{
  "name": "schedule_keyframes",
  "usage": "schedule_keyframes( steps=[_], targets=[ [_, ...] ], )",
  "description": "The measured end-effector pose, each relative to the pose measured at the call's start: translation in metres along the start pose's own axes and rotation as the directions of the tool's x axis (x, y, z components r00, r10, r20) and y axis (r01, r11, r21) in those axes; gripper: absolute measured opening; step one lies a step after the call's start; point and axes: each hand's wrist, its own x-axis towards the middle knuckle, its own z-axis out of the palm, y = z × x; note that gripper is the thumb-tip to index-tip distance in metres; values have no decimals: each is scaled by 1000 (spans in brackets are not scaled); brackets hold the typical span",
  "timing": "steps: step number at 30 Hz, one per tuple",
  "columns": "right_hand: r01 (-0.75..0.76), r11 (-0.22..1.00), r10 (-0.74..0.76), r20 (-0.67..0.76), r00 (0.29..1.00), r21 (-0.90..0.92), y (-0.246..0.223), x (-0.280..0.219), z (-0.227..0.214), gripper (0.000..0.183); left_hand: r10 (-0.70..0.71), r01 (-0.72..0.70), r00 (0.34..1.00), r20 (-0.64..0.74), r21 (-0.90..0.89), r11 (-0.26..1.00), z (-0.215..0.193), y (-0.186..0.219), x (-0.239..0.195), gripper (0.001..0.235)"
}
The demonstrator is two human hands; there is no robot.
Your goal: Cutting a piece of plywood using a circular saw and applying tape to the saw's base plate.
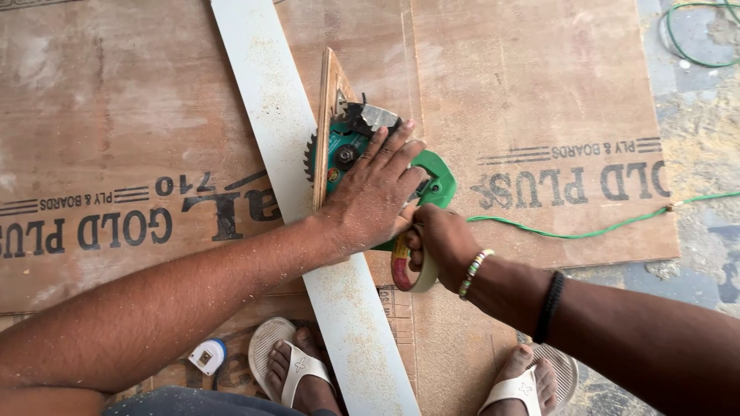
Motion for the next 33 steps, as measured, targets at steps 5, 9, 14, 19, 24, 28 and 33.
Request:
schedule_keyframes(
  steps=[5, 9, 14, 19, 24, 28, 33],
  targets=[
    [-49, 999, 47, 69, 996, 15, 18, 31, -17, 22, -31, 31, 999, 42, 6, 999, -1, 2, 2, 58],
    [-114, 993, 120, 154, 981, -43, 35, 13, -30, 32, -75, 72, 980, 185, 22, 997, -11, -2, 5, 62],
    [-11, 923, 119, 259, 959, -384, 14, -38, -38, 40, 7, -6, 994, 112, -9, 1000, 0, -23, 0, 74],
    [178, 850, -57, 251, 966, -495, -16, -43, -42, 43, 8, -10, 994, 108, 19, 1000, -1, -21, 3, 82],
    [188, 914, -52, 358, 932, -358, -22, -39, -30, 50, 56, -52, 987, 148, -35, 998, -7, -12, 1, 100],
    [150, 967, -62, 379, 923, -207, -16, -14, -30, 46, 52, -53, 983, 175, 1, 999, -13, -11, 1, 107],
    [133, 964, -57, 310, 949, -230, -30, 1, -21, 26, 43, -35, 979, 199, -45, 998, -12, -12, 3, 114]
  ],
)
